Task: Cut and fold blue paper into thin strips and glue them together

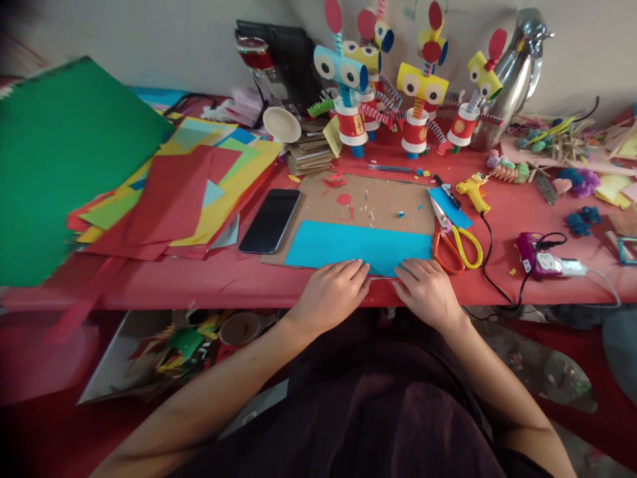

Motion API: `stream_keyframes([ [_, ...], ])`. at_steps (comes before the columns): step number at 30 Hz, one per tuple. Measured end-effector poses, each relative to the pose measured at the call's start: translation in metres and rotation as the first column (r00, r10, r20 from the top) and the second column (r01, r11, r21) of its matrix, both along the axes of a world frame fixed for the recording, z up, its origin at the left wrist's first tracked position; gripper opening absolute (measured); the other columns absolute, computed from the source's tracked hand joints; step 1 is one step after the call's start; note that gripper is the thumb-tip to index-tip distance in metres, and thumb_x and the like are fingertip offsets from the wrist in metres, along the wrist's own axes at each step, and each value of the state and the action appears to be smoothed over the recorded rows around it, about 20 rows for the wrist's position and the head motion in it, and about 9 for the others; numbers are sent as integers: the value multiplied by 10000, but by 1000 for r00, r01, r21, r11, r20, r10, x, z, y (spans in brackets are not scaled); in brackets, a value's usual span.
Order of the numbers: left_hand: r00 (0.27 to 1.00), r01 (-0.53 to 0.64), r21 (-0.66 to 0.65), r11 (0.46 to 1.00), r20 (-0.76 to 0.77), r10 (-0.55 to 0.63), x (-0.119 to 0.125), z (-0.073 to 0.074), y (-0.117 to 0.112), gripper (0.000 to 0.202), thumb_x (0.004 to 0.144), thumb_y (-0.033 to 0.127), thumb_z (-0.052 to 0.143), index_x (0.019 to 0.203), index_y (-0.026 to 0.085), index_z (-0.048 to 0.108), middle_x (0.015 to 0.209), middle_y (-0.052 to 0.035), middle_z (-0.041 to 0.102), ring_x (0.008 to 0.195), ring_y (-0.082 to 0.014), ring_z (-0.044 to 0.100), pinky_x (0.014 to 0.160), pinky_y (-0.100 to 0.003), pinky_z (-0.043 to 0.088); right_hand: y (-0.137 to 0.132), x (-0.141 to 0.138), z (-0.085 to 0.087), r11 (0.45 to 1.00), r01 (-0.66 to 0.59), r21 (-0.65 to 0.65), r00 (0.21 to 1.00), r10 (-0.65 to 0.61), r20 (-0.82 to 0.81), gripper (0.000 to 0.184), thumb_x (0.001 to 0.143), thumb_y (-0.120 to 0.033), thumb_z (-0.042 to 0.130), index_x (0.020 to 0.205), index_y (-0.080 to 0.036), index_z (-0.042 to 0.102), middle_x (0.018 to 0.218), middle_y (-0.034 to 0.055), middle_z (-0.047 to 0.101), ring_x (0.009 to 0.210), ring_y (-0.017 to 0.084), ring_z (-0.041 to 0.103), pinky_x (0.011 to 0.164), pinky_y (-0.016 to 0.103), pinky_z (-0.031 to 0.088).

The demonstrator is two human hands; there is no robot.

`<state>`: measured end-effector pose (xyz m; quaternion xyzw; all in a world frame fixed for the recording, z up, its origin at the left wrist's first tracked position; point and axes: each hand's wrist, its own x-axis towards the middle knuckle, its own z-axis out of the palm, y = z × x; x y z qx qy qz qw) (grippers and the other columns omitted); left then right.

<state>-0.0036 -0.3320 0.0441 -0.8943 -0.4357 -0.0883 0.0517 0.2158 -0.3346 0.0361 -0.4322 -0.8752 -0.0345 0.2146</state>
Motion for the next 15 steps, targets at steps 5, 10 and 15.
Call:
stream_keyframes([
  [5,999,6,-24,1000,44,-5,-2,-3,-4,357,923,119,520,1246,97,669,1205,-181,716,1116,-273,686,979,-413,549,-3,-3,-7,996,65,-58,998,-66,-22,293,974,-243,543,1197,-163,715,1243,164,719,1182,288,666,959,457,570],
  [10,1000,-9,-83,997,9,10,-8,-8,0,385,925,80,466,1261,52,652,1271,-216,685,1201,-291,656,993,-407,543,2,4,-13,996,25,-85,999,-21,50,292,978,-172,531,1202,-195,716,1207,133,743,1188,285,672,953,448,571],
  [15,998,67,15,998,-11,-66,-12,-8,-5,410,916,45,464,1284,83,641,1115,-185,747,1036,-258,717,863,-360,567,-3,5,-4,1000,-27,-10,998,28,65,279,982,-247,553,1204,-174,705,1145,120,766,1102,272,706,900,402,570],
])
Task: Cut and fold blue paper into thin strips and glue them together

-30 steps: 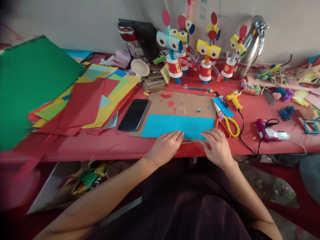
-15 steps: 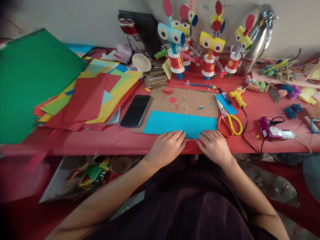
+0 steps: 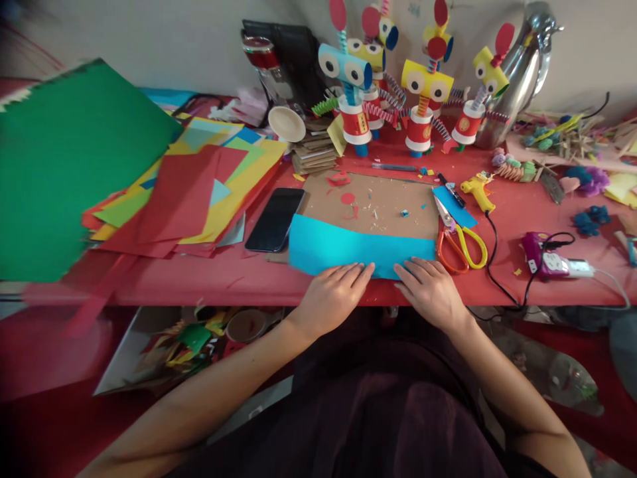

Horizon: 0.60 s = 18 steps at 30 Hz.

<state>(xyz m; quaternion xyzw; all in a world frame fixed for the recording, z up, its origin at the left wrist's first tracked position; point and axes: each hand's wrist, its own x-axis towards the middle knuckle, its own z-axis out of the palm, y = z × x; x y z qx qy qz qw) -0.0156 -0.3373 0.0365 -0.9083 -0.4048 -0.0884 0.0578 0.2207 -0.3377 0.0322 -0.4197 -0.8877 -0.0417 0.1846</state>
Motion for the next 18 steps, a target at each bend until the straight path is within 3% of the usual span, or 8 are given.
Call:
stream_keyframes([
  [4,999,-33,51,998,30,31,4,2,-1,404,943,85,461,1306,141,630,931,-104,762,854,-221,715,744,-339,558,-3,-4,7,999,18,37,999,-16,-29,280,982,-240,537,1190,-155,704,1089,122,777,1031,264,720,842,390,560],
  [9,988,-144,-110,983,33,148,-9,15,12,275,910,98,495,999,184,740,974,-84,759,900,-231,703,726,-336,545,3,-1,4,996,73,-43,993,-76,-91,276,981,-139,482,985,-200,752,1000,69,795,935,210,725,794,328,534],
  [13,945,-318,-312,895,-23,328,-37,33,40,258,912,162,511,951,219,760,1062,-64,768,949,-245,711,741,-338,533,14,-1,10,957,205,-207,968,-229,-100,232,957,-181,536,926,-232,760,908,43,791,825,192,719,706,286,500],
  [15,912,-403,-392,827,-99,398,-49,39,57,230,922,282,546,981,232,763,1050,-66,777,941,-268,718,704,-339,521,22,-4,17,911,325,-253,939,-343,-29,197,953,-250,569,908,-231,759,857,45,777,757,194,709,608,272,450],
  [18,889,-457,-419,784,-180,422,-58,45,77,271,927,375,539,1058,250,741,994,-67,785,913,-267,722,656,-312,488,35,-9,26,844,469,-260,883,-454,119,193,942,-326,600,886,-211,745,803,64,757,701,212,698,533,275,364],
])
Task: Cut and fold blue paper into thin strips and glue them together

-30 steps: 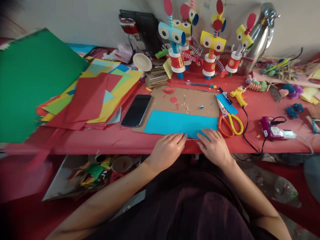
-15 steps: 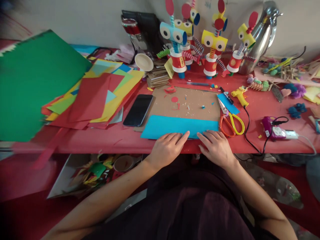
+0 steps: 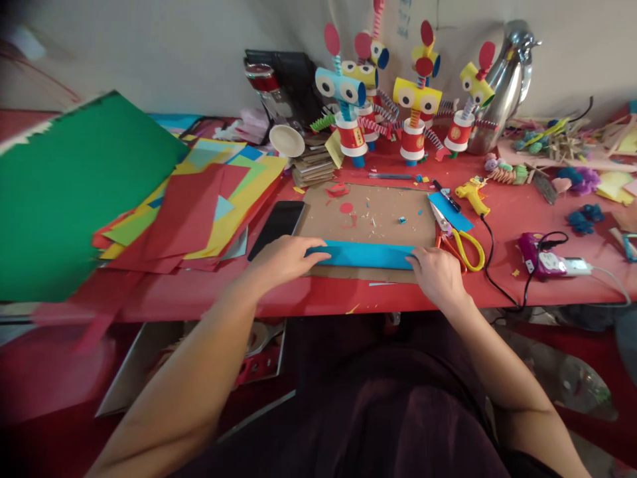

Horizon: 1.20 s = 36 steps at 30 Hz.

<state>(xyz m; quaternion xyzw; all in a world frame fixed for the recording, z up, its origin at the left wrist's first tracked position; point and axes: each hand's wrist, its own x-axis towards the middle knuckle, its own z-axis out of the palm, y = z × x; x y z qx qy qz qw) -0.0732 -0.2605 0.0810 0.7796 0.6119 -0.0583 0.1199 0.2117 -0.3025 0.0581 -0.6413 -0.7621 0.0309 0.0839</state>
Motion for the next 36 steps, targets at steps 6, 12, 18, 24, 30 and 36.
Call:
stream_keyframes([
  [6,994,20,-24,1000,-106,-22,3,-2,10,287,957,390,468,993,238,708,944,-75,777,865,-249,719,574,-280,412,14,-4,4,999,34,25,991,-37,129,242,935,-371,613,783,-204,701,690,72,734,629,216,685,526,287,332],
  [12,993,21,9,1000,-116,-20,4,-7,6,286,967,359,459,1052,224,696,993,-104,773,908,-273,716,578,-300,426,14,-8,3,999,44,9,985,-44,164,202,940,-331,601,837,-193,708,707,96,742,664,243,707,526,296,326],
  [18,994,-2,27,1000,-109,5,6,-9,4,267,966,351,457,1004,220,686,953,-98,763,880,-258,709,582,-298,443,14,-7,-5,999,26,22,987,-29,155,217,960,-327,570,848,-180,684,738,106,746,680,244,707,545,293,335],
  [24,998,-13,130,991,-57,21,6,-20,-6,231,971,320,463,1030,212,658,992,-107,744,864,-254,691,589,-313,465,14,-6,-14,997,-2,75,981,-13,195,247,983,-355,542,870,-172,663,737,111,727,655,230,685,534,292,344],
  [30,1000,-26,478,878,17,20,6,-34,-19,290,935,305,561,1189,197,651,1159,-164,680,1081,-330,611,855,-461,518,5,-7,-18,954,-26,298,991,-15,136,230,960,-269,561,1149,-180,657,1188,194,655,1019,333,607,783,430,469],
  [36,984,48,462,886,132,-123,17,-53,-27,410,909,33,407,1094,219,722,1109,-115,716,1037,-262,649,890,-421,543,4,-4,-25,903,-390,180,913,354,203,369,955,-75,428,1143,-242,697,1104,117,678,943,256,555,758,375,457],
])
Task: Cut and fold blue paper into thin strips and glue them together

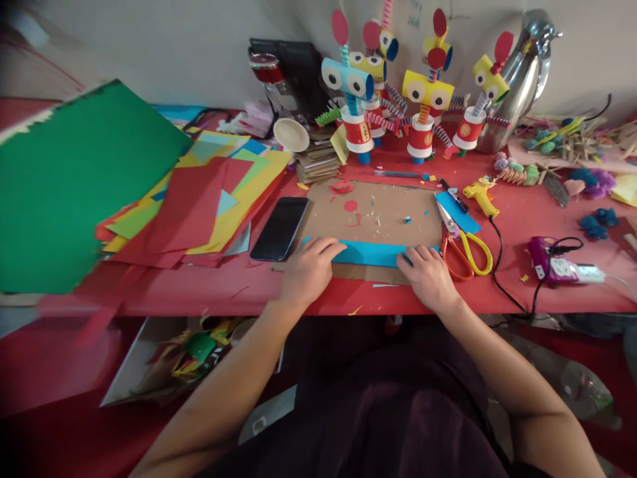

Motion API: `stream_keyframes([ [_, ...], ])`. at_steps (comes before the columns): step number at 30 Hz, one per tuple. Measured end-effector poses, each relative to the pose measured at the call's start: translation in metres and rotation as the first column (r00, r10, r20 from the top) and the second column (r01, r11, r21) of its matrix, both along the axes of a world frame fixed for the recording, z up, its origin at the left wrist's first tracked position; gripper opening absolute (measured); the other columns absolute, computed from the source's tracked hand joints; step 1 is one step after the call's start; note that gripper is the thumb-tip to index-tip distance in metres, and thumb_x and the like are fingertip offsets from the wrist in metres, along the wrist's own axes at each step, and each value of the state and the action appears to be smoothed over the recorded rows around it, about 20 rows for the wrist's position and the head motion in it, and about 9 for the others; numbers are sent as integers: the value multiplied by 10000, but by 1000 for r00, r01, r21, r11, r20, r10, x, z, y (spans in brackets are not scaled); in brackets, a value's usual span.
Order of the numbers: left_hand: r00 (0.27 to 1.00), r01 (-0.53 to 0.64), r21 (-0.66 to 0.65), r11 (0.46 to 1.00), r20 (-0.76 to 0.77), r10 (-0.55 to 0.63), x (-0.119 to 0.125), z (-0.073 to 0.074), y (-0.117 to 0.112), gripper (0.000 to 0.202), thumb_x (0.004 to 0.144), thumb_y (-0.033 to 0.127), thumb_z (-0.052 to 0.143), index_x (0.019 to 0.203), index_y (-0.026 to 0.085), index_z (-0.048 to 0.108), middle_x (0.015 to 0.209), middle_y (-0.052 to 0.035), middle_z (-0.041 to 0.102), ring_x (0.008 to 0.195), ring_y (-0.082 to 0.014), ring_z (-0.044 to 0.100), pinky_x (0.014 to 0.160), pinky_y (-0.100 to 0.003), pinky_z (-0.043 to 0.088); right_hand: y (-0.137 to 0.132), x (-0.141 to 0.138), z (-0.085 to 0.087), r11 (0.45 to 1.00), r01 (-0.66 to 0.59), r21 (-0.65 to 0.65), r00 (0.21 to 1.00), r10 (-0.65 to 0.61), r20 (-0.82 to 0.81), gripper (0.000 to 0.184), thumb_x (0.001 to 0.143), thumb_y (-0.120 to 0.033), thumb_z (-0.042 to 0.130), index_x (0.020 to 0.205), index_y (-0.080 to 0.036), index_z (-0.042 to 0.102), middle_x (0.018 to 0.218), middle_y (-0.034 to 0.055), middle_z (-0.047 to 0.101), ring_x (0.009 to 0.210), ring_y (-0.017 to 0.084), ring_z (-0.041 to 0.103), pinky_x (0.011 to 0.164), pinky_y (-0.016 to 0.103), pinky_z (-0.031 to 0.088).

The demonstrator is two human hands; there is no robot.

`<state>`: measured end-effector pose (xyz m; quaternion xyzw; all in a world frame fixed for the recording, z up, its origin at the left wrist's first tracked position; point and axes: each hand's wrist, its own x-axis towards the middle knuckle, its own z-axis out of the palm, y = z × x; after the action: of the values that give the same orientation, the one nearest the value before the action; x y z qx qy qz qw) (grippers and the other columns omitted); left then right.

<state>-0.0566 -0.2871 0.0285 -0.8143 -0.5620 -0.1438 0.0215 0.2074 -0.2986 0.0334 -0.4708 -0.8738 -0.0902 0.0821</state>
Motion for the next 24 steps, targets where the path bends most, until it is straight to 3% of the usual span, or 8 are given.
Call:
stream_keyframes([
  [4,997,-28,-51,998,70,32,21,-6,-15,399,954,106,407,1238,146,684,1272,-154,689,1225,-290,611,1054,-476,493,-8,-8,0,996,68,-59,998,-67,14,363,952,-91,437,1182,-158,711,1070,146,687,955,268,567,772,373,484],
  [6,998,-19,-81,997,55,23,32,-4,-24,404,987,243,443,1341,201,633,1414,-144,608,1345,-352,524,1126,-603,393,-17,-17,3,990,118,-75,993,-118,-3,360,976,-226,488,1279,-175,676,1131,165,668,1003,300,555,810,406,498],
  [9,1000,-13,-154,988,11,15,43,2,-32,464,986,391,470,1443,336,532,1568,-112,442,1453,-429,369,1126,-744,263,-32,-31,5,984,136,-113,990,-139,-20,473,955,-463,547,1391,-290,606,1291,174,599,1140,365,503,915,510,487],
  [14,1000,-8,-270,963,-8,5,43,9,-32,527,972,486,476,1492,429,407,1642,-96,293,1498,-469,243,1048,-869,152,-42,-47,1,977,182,-114,982,-187,-33,486,952,-496,533,1405,-333,595,1414,177,530,1256,417,456,1044,651,395],
  [19,1000,13,-336,942,-1,-14,36,13,-29,542,954,533,495,1482,460,400,1652,-66,276,1511,-449,223,1056,-867,120,-42,-42,-6,983,164,-78,985,-168,-46,473,961,-468,528,1392,-292,612,1431,194,555,1266,424,514,1050,659,408],
  [24,1000,17,-362,932,11,-14,33,14,-27,561,933,568,514,1475,464,415,1657,-77,272,1515,-434,223,1078,-839,128,-46,-18,-13,990,107,-88,991,-113,-68,502,991,-368,497,1421,-116,563,1484,218,530,1377,368,487,1139,566,391],
])
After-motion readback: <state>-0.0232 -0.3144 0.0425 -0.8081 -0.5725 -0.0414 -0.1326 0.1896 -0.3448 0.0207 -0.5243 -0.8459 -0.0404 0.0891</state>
